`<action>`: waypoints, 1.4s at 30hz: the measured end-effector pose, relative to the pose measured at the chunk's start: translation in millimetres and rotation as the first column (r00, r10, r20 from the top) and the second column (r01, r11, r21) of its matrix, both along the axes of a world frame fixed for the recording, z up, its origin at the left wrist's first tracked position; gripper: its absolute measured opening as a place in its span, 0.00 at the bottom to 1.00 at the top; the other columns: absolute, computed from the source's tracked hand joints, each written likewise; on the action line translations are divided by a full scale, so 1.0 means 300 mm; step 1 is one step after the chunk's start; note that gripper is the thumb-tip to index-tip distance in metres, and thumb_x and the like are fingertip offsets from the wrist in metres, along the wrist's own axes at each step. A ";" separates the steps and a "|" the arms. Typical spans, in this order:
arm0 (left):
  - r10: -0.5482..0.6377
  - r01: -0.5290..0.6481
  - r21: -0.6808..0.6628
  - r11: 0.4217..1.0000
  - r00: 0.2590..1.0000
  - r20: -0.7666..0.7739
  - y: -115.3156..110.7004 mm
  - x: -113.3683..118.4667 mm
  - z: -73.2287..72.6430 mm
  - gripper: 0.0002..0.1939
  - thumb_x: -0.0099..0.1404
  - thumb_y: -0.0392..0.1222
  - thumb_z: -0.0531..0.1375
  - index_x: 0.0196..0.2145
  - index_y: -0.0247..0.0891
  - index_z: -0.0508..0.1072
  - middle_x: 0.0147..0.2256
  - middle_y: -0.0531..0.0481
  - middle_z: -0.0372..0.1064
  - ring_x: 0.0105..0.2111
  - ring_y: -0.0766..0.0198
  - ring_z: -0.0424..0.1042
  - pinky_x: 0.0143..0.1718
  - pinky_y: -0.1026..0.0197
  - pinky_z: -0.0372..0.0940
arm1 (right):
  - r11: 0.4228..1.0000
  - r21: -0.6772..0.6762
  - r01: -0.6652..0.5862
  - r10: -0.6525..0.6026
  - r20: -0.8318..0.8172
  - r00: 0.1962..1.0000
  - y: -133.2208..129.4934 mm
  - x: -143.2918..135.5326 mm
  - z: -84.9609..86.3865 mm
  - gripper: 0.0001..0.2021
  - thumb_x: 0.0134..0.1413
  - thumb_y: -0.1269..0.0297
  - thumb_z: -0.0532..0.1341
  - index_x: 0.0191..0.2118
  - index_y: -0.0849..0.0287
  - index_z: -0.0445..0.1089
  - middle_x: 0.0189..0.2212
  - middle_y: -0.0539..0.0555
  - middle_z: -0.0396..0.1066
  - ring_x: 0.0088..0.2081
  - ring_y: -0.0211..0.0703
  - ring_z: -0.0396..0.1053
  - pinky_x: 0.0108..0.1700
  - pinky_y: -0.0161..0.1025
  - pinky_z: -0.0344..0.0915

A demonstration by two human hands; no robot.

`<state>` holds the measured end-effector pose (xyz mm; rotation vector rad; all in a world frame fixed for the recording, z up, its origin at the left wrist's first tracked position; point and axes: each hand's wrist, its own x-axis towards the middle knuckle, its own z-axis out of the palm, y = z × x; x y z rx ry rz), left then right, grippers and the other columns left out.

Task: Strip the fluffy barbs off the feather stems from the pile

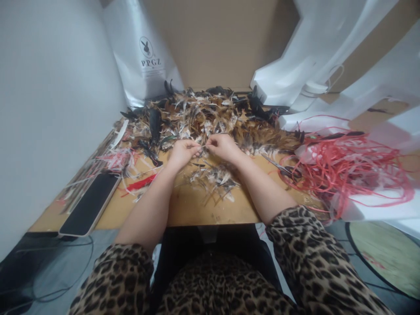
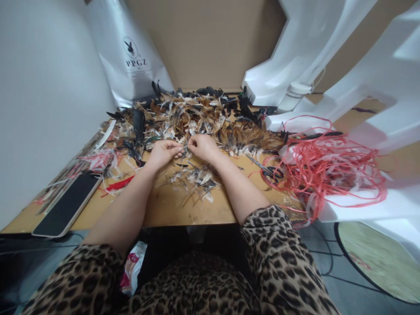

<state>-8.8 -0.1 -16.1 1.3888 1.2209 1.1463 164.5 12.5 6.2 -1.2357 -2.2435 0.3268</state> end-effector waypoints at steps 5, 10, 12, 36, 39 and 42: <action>-0.037 0.050 -0.145 0.988 0.995 0.093 -0.003 -0.003 0.002 0.09 0.48 0.37 0.65 0.28 0.29 0.74 0.25 0.43 0.73 0.21 0.69 0.70 0.24 0.67 0.64 | 0.999 -0.013 -0.032 0.030 -0.137 0.990 0.010 -0.004 -0.009 0.07 0.44 0.67 0.56 0.27 0.61 0.70 0.25 0.50 0.70 0.28 0.35 0.62 0.32 0.32 0.54; -0.080 0.148 -0.260 0.954 0.964 0.254 -0.007 -0.006 0.003 0.09 0.48 0.36 0.65 0.29 0.29 0.72 0.26 0.43 0.73 0.22 0.69 0.71 0.25 0.69 0.66 | 0.994 -0.110 0.016 -0.060 -0.404 0.913 0.018 -0.023 -0.015 0.07 0.41 0.67 0.58 0.28 0.62 0.71 0.26 0.51 0.70 0.28 0.35 0.64 0.34 0.34 0.58; -0.077 0.171 -0.268 0.948 0.941 0.330 -0.005 -0.008 0.001 0.10 0.49 0.36 0.65 0.30 0.28 0.72 0.27 0.42 0.73 0.23 0.69 0.72 0.26 0.69 0.67 | 0.978 -0.209 0.001 -0.121 -0.561 0.819 0.022 -0.032 -0.019 0.08 0.40 0.66 0.59 0.29 0.63 0.71 0.27 0.51 0.71 0.28 0.35 0.64 0.35 0.34 0.60; 0.060 0.038 -0.207 0.978 0.893 0.445 0.009 -0.023 0.012 0.10 0.50 0.35 0.64 0.31 0.28 0.72 0.27 0.44 0.73 0.24 0.70 0.72 0.25 0.72 0.66 | 0.941 -0.274 -0.200 0.087 -0.375 0.923 0.038 0.022 -0.016 0.07 0.40 0.65 0.61 0.27 0.64 0.70 0.25 0.50 0.69 0.28 0.34 0.63 0.35 0.33 0.59; 0.086 0.028 -0.228 0.973 0.875 0.476 0.015 -0.032 0.015 0.09 0.50 0.34 0.64 0.31 0.28 0.71 0.27 0.44 0.73 0.24 0.71 0.72 0.25 0.72 0.65 | 0.965 -0.193 -0.179 0.177 -0.028 0.984 0.035 0.059 -0.001 0.07 0.40 0.68 0.60 0.30 0.62 0.70 0.28 0.51 0.69 0.30 0.36 0.63 0.35 0.33 0.57; 0.085 0.038 -0.240 0.970 0.871 0.484 0.015 -0.035 0.014 0.08 0.51 0.33 0.64 0.31 0.28 0.71 0.27 0.45 0.73 0.23 0.71 0.72 0.25 0.72 0.66 | 0.975 -0.099 -0.201 0.217 0.194 0.957 0.021 0.046 -0.008 0.13 0.37 0.68 0.62 0.35 0.60 0.70 0.32 0.53 0.67 0.34 0.39 0.62 0.36 0.34 0.56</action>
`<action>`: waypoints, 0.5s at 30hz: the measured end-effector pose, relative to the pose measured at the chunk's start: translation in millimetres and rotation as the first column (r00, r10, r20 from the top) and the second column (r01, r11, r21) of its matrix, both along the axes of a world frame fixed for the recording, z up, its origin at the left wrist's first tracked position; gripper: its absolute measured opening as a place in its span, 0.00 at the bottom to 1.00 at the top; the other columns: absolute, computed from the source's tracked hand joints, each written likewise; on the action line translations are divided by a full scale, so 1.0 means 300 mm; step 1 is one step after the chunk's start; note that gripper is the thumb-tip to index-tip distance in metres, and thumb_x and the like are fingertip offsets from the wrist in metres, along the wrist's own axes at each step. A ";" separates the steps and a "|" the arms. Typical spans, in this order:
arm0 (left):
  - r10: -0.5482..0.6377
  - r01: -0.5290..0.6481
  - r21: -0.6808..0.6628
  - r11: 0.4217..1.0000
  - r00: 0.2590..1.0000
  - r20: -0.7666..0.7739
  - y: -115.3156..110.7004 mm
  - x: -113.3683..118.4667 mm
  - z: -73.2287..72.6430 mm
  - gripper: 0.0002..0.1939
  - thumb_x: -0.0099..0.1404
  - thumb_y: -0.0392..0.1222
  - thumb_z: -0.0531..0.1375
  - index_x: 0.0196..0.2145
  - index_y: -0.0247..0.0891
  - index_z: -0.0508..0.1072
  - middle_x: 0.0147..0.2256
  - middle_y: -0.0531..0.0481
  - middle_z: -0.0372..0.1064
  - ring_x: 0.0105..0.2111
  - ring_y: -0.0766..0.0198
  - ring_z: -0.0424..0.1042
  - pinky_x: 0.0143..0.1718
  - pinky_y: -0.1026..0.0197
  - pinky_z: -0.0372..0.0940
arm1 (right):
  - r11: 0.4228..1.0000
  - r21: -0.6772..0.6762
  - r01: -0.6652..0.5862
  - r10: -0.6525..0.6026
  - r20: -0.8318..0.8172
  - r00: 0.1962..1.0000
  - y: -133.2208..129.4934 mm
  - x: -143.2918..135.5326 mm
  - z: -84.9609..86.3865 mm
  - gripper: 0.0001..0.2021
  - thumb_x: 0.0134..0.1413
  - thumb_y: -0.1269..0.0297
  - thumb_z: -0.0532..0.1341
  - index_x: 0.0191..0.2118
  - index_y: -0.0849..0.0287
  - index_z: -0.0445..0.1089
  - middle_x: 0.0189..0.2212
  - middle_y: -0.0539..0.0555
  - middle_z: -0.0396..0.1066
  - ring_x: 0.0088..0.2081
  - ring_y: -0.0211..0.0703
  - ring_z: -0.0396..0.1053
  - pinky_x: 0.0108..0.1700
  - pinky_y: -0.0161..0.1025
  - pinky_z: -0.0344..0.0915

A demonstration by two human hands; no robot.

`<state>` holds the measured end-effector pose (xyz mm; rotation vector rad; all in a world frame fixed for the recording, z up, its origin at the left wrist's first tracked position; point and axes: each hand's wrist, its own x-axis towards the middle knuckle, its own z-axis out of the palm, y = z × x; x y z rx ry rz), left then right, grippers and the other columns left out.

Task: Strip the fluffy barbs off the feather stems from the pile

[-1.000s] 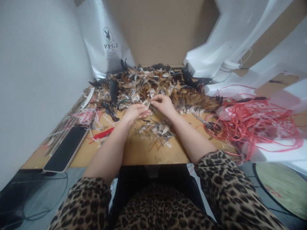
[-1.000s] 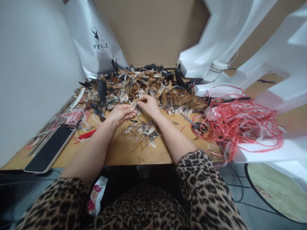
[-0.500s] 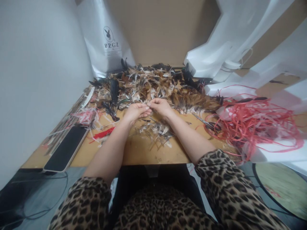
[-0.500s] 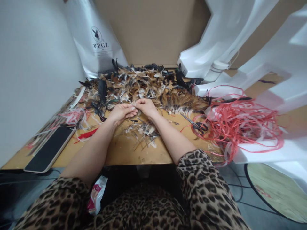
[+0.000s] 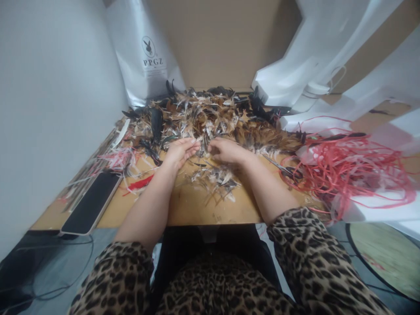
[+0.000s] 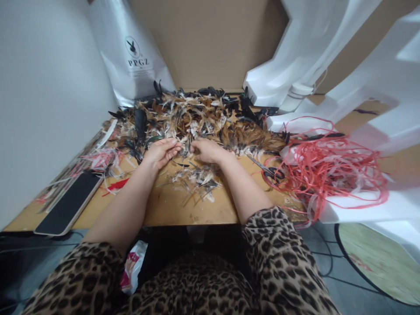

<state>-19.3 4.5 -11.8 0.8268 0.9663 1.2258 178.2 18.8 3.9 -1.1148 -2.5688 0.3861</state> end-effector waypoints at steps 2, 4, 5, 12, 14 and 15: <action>-0.014 0.014 0.001 1.000 1.000 -0.002 0.000 -0.001 -0.002 0.09 0.50 0.33 0.64 0.31 0.29 0.71 0.27 0.45 0.73 0.24 0.70 0.72 0.25 0.72 0.65 | 0.999 0.034 0.001 -0.001 0.000 1.000 -0.008 -0.024 -0.009 0.11 0.40 0.68 0.60 0.35 0.59 0.70 0.33 0.53 0.66 0.34 0.39 0.62 0.36 0.34 0.56; -0.022 0.022 0.007 1.000 1.000 -0.010 0.002 -0.001 -0.004 0.09 0.50 0.34 0.64 0.31 0.29 0.71 0.28 0.44 0.73 0.24 0.70 0.72 0.25 0.71 0.65 | 1.000 0.019 0.012 -0.009 -0.126 0.992 -0.011 -0.043 -0.011 0.06 0.44 0.68 0.58 0.30 0.61 0.70 0.30 0.53 0.66 0.34 0.39 0.62 0.37 0.34 0.57; -0.021 0.021 0.012 1.000 1.000 -0.016 0.002 -0.002 -0.004 0.10 0.50 0.34 0.64 0.31 0.29 0.71 0.28 0.44 0.73 0.25 0.70 0.72 0.25 0.71 0.65 | 1.000 -0.018 0.016 -0.020 -0.229 0.973 -0.011 -0.048 -0.008 0.05 0.45 0.67 0.58 0.28 0.62 0.70 0.29 0.53 0.66 0.33 0.38 0.62 0.37 0.35 0.57; -0.038 0.039 0.018 0.999 0.997 -0.062 -0.004 0.004 -0.003 0.10 0.49 0.35 0.65 0.31 0.29 0.73 0.32 0.43 0.74 0.24 0.71 0.72 0.23 0.72 0.64 | 0.815 -0.559 -0.149 -0.381 -0.713 0.588 0.010 -0.030 0.017 0.12 0.39 0.60 0.64 0.27 0.63 0.66 0.20 0.50 0.68 0.20 0.30 0.60 0.24 0.29 0.55; -0.069 0.070 0.015 0.997 0.996 -0.064 -0.008 0.006 -0.001 0.11 0.49 0.36 0.65 0.32 0.29 0.73 0.32 0.43 0.74 0.25 0.71 0.72 0.23 0.72 0.64 | 0.757 -0.622 -0.200 -0.450 -0.719 0.530 0.016 -0.028 0.011 0.13 0.36 0.60 0.66 0.26 0.63 0.66 0.18 0.49 0.68 0.19 0.30 0.61 0.21 0.28 0.54; -0.087 0.088 0.013 0.996 0.994 -0.070 -0.010 0.006 -0.001 0.11 0.48 0.36 0.65 0.32 0.29 0.73 0.33 0.42 0.74 0.25 0.70 0.72 0.23 0.72 0.64 | 0.733 -0.643 -0.225 -0.480 -0.721 0.500 0.019 -0.027 0.008 0.13 0.35 0.61 0.67 0.26 0.63 0.66 0.17 0.49 0.68 0.19 0.30 0.61 0.20 0.28 0.54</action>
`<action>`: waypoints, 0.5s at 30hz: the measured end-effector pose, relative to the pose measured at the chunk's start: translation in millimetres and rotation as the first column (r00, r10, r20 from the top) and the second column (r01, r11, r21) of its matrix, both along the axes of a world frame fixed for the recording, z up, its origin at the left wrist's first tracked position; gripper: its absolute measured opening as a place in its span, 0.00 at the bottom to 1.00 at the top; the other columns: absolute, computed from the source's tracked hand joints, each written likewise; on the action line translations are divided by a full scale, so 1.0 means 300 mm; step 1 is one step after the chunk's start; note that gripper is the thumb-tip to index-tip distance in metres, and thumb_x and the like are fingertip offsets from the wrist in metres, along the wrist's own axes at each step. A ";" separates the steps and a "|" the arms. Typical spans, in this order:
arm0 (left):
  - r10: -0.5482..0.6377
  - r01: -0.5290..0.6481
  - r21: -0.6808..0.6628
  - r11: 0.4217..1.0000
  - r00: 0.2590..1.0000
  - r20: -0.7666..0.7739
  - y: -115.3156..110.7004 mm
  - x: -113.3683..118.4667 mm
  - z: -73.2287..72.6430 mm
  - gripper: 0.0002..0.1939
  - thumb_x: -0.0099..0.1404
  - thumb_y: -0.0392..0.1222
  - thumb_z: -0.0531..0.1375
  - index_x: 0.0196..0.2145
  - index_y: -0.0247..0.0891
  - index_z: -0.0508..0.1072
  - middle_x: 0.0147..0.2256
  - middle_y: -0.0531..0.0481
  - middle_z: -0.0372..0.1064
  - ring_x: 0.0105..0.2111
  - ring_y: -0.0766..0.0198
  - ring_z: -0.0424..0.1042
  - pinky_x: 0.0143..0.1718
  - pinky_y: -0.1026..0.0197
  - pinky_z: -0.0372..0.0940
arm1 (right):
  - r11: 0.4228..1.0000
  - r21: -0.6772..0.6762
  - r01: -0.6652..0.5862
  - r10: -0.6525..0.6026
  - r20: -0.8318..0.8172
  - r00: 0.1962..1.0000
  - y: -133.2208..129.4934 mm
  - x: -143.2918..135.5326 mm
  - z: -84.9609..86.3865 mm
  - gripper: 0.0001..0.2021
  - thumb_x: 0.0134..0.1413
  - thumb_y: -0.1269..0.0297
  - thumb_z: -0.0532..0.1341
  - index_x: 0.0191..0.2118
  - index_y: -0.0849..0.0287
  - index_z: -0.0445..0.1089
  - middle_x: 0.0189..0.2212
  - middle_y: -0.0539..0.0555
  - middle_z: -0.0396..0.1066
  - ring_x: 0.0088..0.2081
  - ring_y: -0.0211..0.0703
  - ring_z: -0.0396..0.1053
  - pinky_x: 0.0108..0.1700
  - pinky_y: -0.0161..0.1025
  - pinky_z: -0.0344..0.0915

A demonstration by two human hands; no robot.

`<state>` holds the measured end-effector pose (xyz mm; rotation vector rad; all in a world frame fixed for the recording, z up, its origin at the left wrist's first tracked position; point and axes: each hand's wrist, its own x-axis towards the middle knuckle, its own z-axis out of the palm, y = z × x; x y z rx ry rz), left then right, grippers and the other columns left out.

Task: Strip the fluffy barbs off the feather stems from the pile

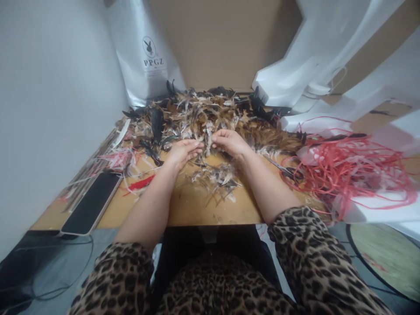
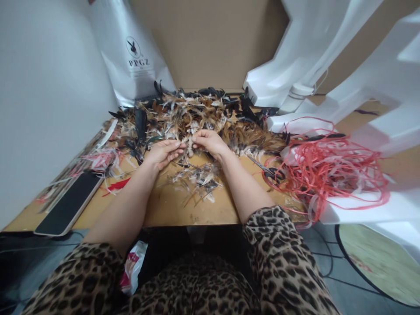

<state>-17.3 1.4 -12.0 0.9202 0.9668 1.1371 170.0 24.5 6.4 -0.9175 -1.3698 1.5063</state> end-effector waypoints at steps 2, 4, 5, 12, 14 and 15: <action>-0.031 0.031 -0.002 1.000 0.999 -0.020 -0.003 0.001 -0.001 0.12 0.48 0.36 0.66 0.32 0.29 0.73 0.34 0.41 0.73 0.25 0.70 0.72 0.24 0.72 0.65 | 0.997 -0.073 0.007 -0.013 -0.091 0.996 0.004 0.001 -0.003 0.13 0.34 0.63 0.67 0.25 0.63 0.65 0.18 0.48 0.67 0.20 0.30 0.63 0.20 0.27 0.55; -0.059 0.059 -0.004 0.998 0.998 -0.037 -0.006 0.002 -0.003 0.13 0.48 0.37 0.66 0.32 0.29 0.73 0.34 0.41 0.73 0.26 0.70 0.72 0.24 0.72 0.65 | 0.991 -0.132 0.004 -0.028 -0.176 0.984 0.005 0.002 -0.002 0.13 0.34 0.65 0.67 0.26 0.62 0.64 0.18 0.47 0.67 0.20 0.30 0.64 0.19 0.26 0.56; -0.071 0.071 -0.005 0.997 0.997 -0.042 -0.007 0.002 -0.004 0.13 0.48 0.37 0.66 0.32 0.29 0.73 0.35 0.41 0.73 0.26 0.69 0.72 0.24 0.72 0.65 | 0.988 -0.152 0.001 -0.033 -0.207 0.978 0.006 0.002 -0.001 0.12 0.34 0.65 0.67 0.26 0.62 0.64 0.18 0.47 0.67 0.20 0.30 0.63 0.19 0.26 0.56; -0.096 0.096 0.023 0.995 0.995 -0.007 -0.017 0.013 0.007 0.12 0.47 0.37 0.66 0.31 0.29 0.74 0.36 0.42 0.73 0.24 0.72 0.71 0.22 0.73 0.63 | 0.980 -0.192 0.054 -0.093 -0.199 0.976 0.003 -0.013 -0.001 0.10 0.37 0.67 0.66 0.27 0.62 0.64 0.19 0.48 0.68 0.19 0.30 0.64 0.18 0.26 0.56; -0.058 0.058 0.048 0.997 0.998 -0.002 -0.021 0.019 0.015 0.12 0.47 0.37 0.66 0.31 0.29 0.74 0.35 0.42 0.73 0.23 0.73 0.70 0.20 0.74 0.62 | 0.979 -0.171 0.108 -0.135 -0.153 0.979 -0.003 -0.025 0.000 0.10 0.37 0.66 0.66 0.27 0.62 0.64 0.18 0.48 0.68 0.19 0.30 0.64 0.17 0.26 0.56; -0.041 0.041 0.061 0.997 0.999 -0.007 -0.022 0.022 0.018 0.12 0.47 0.37 0.66 0.31 0.30 0.74 0.35 0.42 0.73 0.23 0.73 0.70 0.20 0.74 0.62 | 0.979 -0.149 0.138 -0.157 -0.126 0.979 -0.007 -0.031 0.001 0.11 0.37 0.65 0.66 0.26 0.62 0.64 0.18 0.48 0.68 0.19 0.30 0.64 0.17 0.26 0.55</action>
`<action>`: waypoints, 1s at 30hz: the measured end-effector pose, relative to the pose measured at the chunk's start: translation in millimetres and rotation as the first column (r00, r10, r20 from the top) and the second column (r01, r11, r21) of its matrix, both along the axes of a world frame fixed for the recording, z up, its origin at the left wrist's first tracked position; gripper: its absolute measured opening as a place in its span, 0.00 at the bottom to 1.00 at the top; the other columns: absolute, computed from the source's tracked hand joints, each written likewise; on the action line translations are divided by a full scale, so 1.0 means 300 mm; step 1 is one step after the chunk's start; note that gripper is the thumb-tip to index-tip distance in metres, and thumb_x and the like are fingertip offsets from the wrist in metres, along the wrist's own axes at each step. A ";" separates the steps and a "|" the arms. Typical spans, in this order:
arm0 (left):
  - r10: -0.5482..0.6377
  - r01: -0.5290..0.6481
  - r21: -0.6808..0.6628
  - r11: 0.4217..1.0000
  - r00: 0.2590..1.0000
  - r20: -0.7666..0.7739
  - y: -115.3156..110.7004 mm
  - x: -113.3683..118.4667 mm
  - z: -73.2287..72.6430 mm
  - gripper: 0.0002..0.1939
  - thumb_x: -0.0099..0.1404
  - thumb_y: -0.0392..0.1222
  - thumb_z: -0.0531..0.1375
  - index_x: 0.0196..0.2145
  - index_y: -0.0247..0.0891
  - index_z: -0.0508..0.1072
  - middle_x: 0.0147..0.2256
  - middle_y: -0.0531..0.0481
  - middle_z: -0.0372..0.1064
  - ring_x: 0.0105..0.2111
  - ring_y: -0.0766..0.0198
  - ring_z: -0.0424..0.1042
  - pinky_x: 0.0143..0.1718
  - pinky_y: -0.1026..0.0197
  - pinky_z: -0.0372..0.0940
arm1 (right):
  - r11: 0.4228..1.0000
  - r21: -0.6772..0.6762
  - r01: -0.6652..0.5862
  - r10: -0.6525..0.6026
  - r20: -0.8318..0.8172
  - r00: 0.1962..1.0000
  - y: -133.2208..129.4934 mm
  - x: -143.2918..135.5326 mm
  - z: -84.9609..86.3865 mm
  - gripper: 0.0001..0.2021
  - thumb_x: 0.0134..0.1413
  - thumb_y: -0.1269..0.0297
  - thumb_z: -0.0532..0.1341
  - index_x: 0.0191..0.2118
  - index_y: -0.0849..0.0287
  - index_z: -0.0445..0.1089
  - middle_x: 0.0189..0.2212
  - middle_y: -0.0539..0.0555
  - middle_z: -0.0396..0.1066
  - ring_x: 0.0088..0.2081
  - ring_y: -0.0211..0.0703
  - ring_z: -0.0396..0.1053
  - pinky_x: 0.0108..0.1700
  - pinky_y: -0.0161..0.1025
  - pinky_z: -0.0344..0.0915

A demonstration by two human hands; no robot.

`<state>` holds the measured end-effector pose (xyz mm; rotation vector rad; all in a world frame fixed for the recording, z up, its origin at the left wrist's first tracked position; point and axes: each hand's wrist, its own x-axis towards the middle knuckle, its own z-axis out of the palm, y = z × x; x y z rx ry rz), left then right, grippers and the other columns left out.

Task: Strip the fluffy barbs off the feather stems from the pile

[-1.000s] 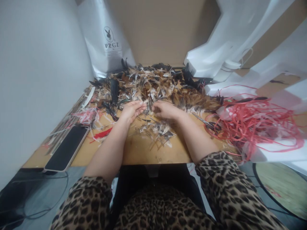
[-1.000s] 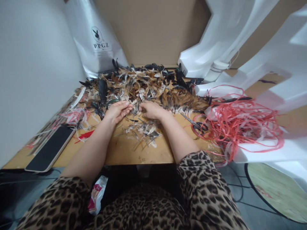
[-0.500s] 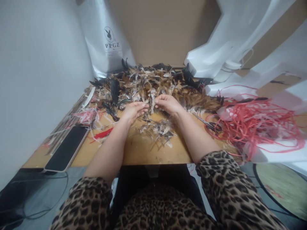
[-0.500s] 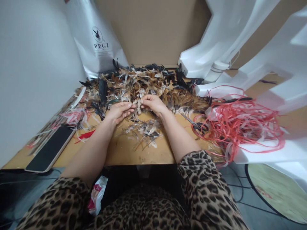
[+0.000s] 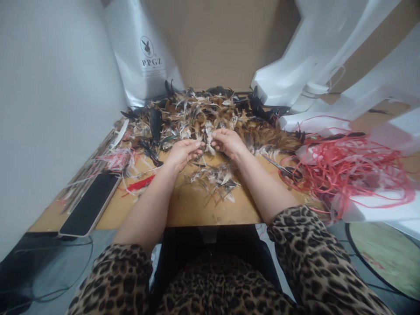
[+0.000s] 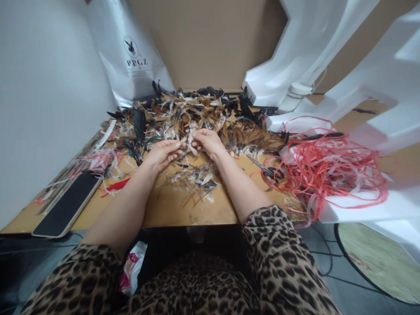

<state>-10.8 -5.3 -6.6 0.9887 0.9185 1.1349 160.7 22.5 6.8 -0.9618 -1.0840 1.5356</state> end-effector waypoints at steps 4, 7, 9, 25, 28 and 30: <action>0.018 -0.017 0.015 1.000 0.998 -0.062 -0.003 0.013 -0.001 0.13 0.45 0.38 0.67 0.30 0.29 0.74 0.25 0.45 0.72 0.21 0.72 0.69 0.20 0.73 0.61 | 0.991 0.129 0.045 -0.059 0.108 0.992 -0.018 -0.023 0.004 0.12 0.37 0.61 0.66 0.25 0.62 0.64 0.17 0.47 0.66 0.19 0.30 0.62 0.18 0.27 0.54; 0.019 -0.019 -0.006 1.000 0.997 -0.078 -0.003 0.021 -0.009 0.13 0.45 0.38 0.67 0.29 0.29 0.73 0.21 0.47 0.70 0.20 0.72 0.68 0.19 0.73 0.60 | 0.980 0.195 0.045 -0.074 0.145 0.987 -0.029 -0.036 0.004 0.12 0.37 0.60 0.66 0.24 0.62 0.65 0.15 0.46 0.64 0.17 0.28 0.58 0.19 0.28 0.53; 0.018 -0.019 -0.020 1.000 0.998 -0.067 -0.004 0.026 -0.012 0.12 0.45 0.38 0.67 0.28 0.29 0.73 0.21 0.48 0.70 0.20 0.72 0.68 0.19 0.73 0.60 | 0.974 0.219 0.049 -0.084 0.155 0.984 -0.033 -0.043 0.002 0.12 0.37 0.60 0.65 0.24 0.62 0.65 0.15 0.45 0.63 0.17 0.28 0.57 0.20 0.28 0.52; -0.003 0.002 -0.051 0.999 1.000 -0.025 -0.011 0.045 -0.026 0.11 0.47 0.37 0.66 0.27 0.29 0.72 0.19 0.50 0.67 0.18 0.74 0.66 0.18 0.74 0.58 | 0.953 0.279 0.116 -0.154 0.121 0.981 -0.049 -0.099 -0.034 0.09 0.36 0.63 0.63 0.24 0.62 0.65 0.19 0.45 0.63 0.21 0.29 0.57 0.27 0.30 0.57; 0.001 -0.002 -0.042 0.999 1.000 -0.019 -0.011 0.044 -0.024 0.11 0.46 0.38 0.67 0.27 0.30 0.71 0.18 0.51 0.67 0.17 0.75 0.64 0.17 0.74 0.57 | 0.967 0.229 0.110 -0.135 0.094 0.986 -0.047 -0.094 -0.036 0.10 0.36 0.61 0.64 0.26 0.62 0.66 0.20 0.45 0.64 0.22 0.29 0.58 0.26 0.30 0.57; 0.028 -0.028 -0.031 0.999 1.000 -0.003 -0.009 0.039 -0.020 0.11 0.46 0.38 0.67 0.27 0.30 0.71 0.19 0.51 0.67 0.17 0.75 0.65 0.17 0.74 0.57 | 0.980 0.171 0.099 -0.110 0.057 0.992 -0.039 -0.085 -0.039 0.13 0.36 0.59 0.65 0.28 0.61 0.67 0.21 0.46 0.65 0.22 0.30 0.60 0.26 0.30 0.58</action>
